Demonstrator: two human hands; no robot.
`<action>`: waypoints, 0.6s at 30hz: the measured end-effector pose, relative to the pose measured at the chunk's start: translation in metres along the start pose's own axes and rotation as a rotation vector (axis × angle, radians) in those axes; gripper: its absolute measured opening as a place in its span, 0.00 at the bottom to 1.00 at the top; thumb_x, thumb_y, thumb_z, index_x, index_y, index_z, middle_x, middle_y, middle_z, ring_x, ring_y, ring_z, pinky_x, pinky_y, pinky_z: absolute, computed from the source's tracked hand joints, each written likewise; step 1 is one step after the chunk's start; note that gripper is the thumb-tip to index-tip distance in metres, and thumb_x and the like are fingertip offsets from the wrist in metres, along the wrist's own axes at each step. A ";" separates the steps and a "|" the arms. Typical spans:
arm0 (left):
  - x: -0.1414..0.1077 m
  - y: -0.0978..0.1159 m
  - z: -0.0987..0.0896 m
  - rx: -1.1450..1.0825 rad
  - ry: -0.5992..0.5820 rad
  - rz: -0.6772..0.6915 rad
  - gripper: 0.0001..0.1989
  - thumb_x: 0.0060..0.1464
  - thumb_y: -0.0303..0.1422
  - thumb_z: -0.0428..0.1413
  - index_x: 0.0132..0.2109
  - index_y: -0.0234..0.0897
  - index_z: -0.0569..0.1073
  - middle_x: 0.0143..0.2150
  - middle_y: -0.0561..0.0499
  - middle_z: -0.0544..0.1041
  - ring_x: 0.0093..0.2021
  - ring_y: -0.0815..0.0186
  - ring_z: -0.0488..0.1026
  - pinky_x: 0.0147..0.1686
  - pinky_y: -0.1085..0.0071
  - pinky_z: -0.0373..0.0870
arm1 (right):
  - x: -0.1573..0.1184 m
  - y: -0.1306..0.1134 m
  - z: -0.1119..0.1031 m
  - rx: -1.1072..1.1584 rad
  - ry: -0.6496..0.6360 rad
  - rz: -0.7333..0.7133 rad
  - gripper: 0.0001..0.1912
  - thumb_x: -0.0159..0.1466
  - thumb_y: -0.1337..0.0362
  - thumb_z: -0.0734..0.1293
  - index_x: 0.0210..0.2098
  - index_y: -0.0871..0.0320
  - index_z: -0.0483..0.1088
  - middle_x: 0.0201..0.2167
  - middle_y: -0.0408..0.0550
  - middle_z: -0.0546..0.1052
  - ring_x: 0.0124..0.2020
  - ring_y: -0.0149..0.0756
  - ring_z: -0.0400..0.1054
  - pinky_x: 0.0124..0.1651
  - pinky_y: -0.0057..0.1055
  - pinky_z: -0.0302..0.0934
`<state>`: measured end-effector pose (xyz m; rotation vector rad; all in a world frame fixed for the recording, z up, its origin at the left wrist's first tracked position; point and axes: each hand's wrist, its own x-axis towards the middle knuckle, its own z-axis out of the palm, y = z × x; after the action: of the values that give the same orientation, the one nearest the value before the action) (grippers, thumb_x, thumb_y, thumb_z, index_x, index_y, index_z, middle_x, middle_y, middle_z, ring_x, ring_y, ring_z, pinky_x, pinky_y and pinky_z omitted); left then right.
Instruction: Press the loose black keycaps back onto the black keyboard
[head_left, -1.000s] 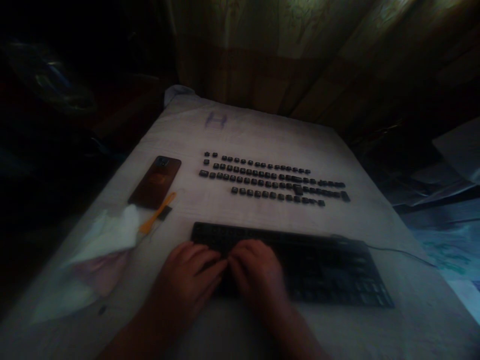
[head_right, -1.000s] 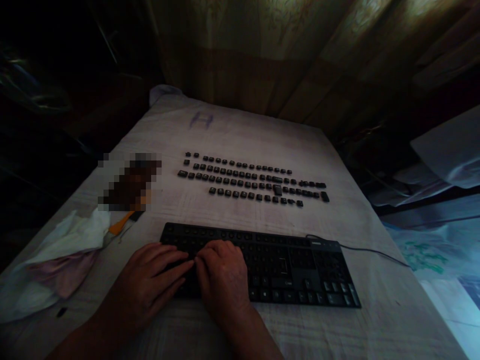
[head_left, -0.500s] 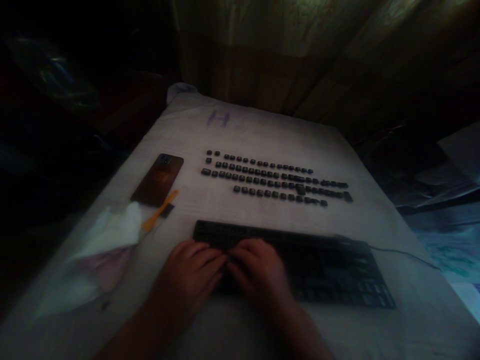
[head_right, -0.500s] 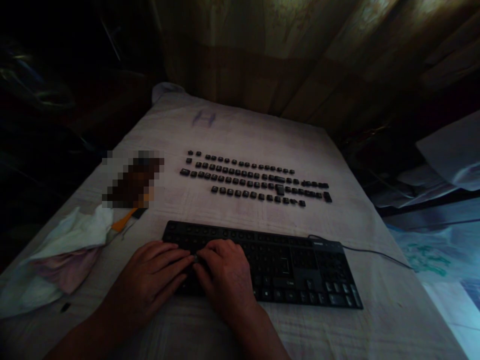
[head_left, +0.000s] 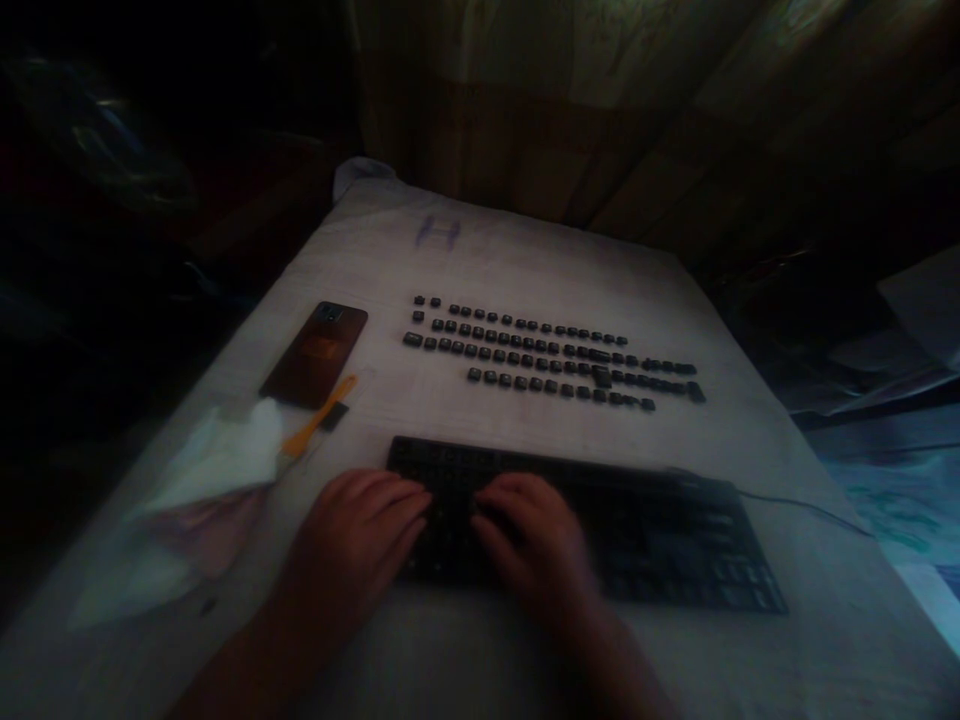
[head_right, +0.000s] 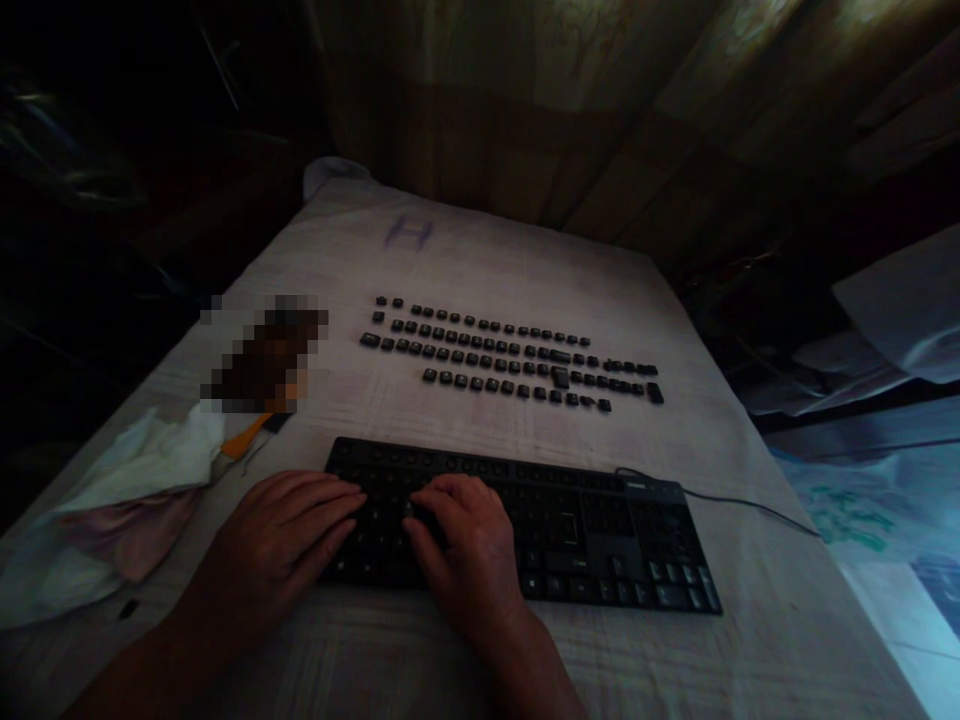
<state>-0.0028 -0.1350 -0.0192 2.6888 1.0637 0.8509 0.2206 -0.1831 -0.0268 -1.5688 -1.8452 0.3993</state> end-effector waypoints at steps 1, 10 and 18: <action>0.000 0.000 0.000 0.001 0.001 0.001 0.13 0.67 0.30 0.48 0.47 0.38 0.77 0.43 0.48 0.82 0.42 0.59 0.77 0.44 0.57 0.73 | 0.000 -0.002 0.001 -0.008 -0.011 -0.005 0.07 0.65 0.66 0.66 0.40 0.56 0.76 0.38 0.52 0.78 0.40 0.42 0.73 0.42 0.41 0.68; 0.004 0.004 0.000 -0.033 -0.002 0.038 0.12 0.67 0.28 0.48 0.45 0.37 0.77 0.41 0.49 0.82 0.40 0.60 0.78 0.43 0.59 0.74 | 0.000 -0.011 0.006 -0.020 -0.032 -0.029 0.08 0.60 0.70 0.68 0.38 0.56 0.76 0.37 0.50 0.79 0.39 0.43 0.72 0.41 0.40 0.63; 0.002 0.006 0.002 -0.045 -0.006 0.030 0.13 0.67 0.28 0.48 0.46 0.36 0.77 0.41 0.49 0.82 0.41 0.58 0.77 0.43 0.57 0.73 | 0.004 -0.013 0.006 0.028 -0.060 -0.004 0.09 0.58 0.72 0.69 0.37 0.57 0.77 0.36 0.49 0.79 0.39 0.42 0.72 0.43 0.40 0.63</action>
<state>0.0029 -0.1378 -0.0183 2.6755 0.9931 0.8600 0.2067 -0.1813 -0.0221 -1.5494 -1.8795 0.4733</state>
